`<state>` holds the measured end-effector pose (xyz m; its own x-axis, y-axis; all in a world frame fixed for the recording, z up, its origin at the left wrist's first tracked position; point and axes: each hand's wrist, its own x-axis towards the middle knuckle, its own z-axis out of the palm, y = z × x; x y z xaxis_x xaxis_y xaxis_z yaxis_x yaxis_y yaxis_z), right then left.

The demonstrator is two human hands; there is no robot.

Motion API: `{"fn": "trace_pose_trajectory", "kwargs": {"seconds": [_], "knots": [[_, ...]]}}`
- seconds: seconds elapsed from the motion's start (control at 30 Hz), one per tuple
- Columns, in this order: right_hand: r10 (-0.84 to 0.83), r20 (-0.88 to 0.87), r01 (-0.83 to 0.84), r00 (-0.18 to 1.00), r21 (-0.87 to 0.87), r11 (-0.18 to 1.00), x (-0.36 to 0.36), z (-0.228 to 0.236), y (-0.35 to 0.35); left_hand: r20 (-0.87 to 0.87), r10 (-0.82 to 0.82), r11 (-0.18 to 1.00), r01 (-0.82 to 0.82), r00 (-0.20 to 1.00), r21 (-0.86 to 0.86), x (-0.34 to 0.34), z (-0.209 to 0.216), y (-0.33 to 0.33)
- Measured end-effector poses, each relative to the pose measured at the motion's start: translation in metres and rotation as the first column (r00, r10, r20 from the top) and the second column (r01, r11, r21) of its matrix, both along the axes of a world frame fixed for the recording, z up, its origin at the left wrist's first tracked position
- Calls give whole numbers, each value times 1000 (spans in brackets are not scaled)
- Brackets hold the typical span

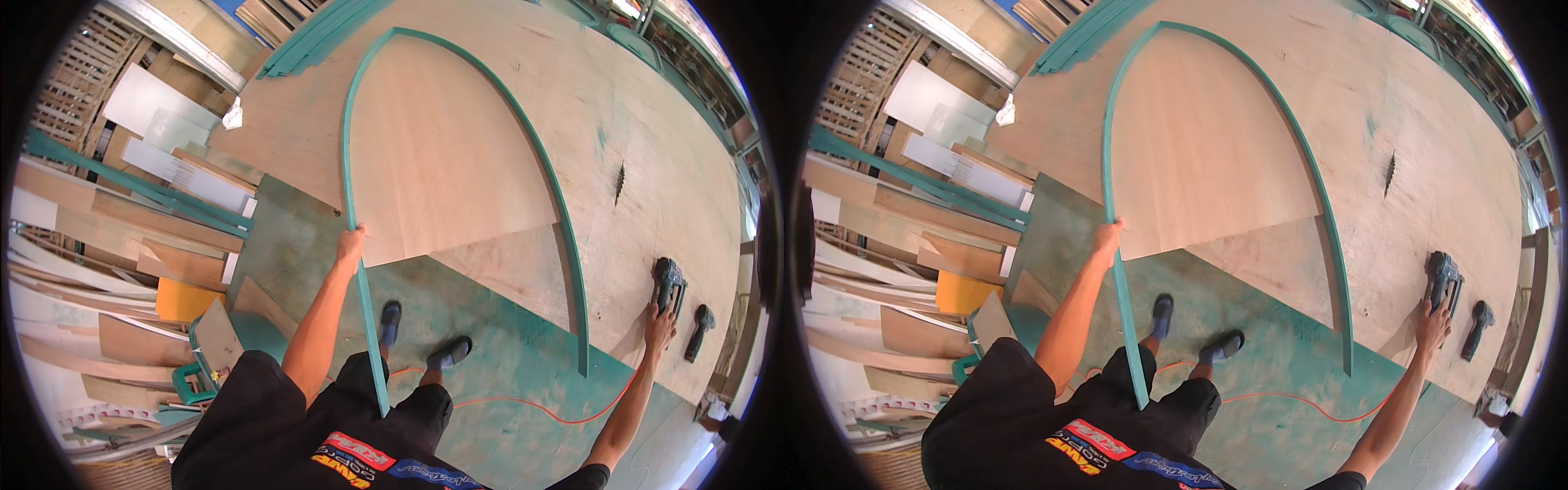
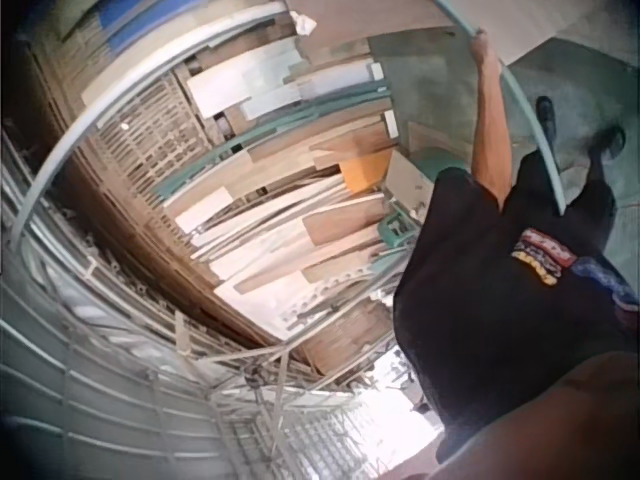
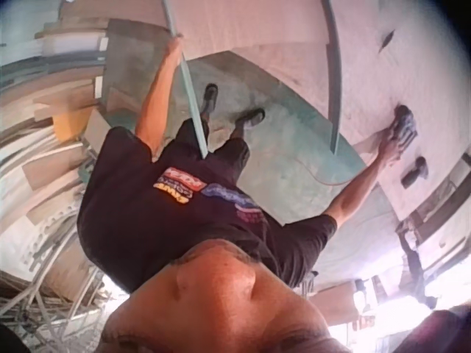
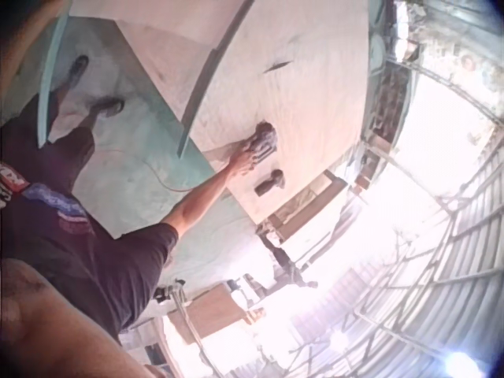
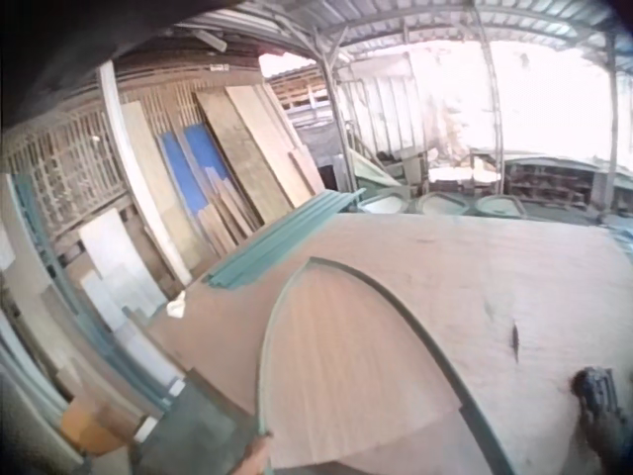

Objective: The person uses a pneumatic nailer to attach a curved trim piece to a wooden panel and then uses a hand saw to trim off the excess length of the trim.

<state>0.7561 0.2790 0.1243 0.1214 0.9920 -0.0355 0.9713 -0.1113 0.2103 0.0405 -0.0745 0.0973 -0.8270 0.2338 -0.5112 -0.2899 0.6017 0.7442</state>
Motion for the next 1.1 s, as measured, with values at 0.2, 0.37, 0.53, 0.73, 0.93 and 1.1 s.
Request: {"fn": "trace_pose_trajectory", "kwargs": {"seconds": [0.2, 0.37, 0.53, 0.73, 0.93, 1.1], "knots": [[48, -268, -9, 962, 145, 989, 18, -27, 29, -2, -4, 999, 4, 1000, -35, 2, -6, 9], [-27, -410, 58, 912, 65, 996, 26, -10, 54, -80, -27, 1000, 27, 996, -4, 0, -19, 3], [-55, -162, 81, 985, 160, 984, 46, 58, -2, -63, 74, 997, -76, 995, -21, 11, 6, 21], [121, -367, 35, 922, 391, 920, 42, 196, -141, 168, 364, 859, -400, 916, 320, 5, -19, 15], [33, -932, 304, 361, 152, 941, -140, 343, -349, 6, 375, 789, -322, 927, 523, 17, -22, 16], [-131, -942, 330, 308, -23, 944, -278, 412, -397, -117, 189, 876, -113, 975, 469, 5, -17, 3]]}}
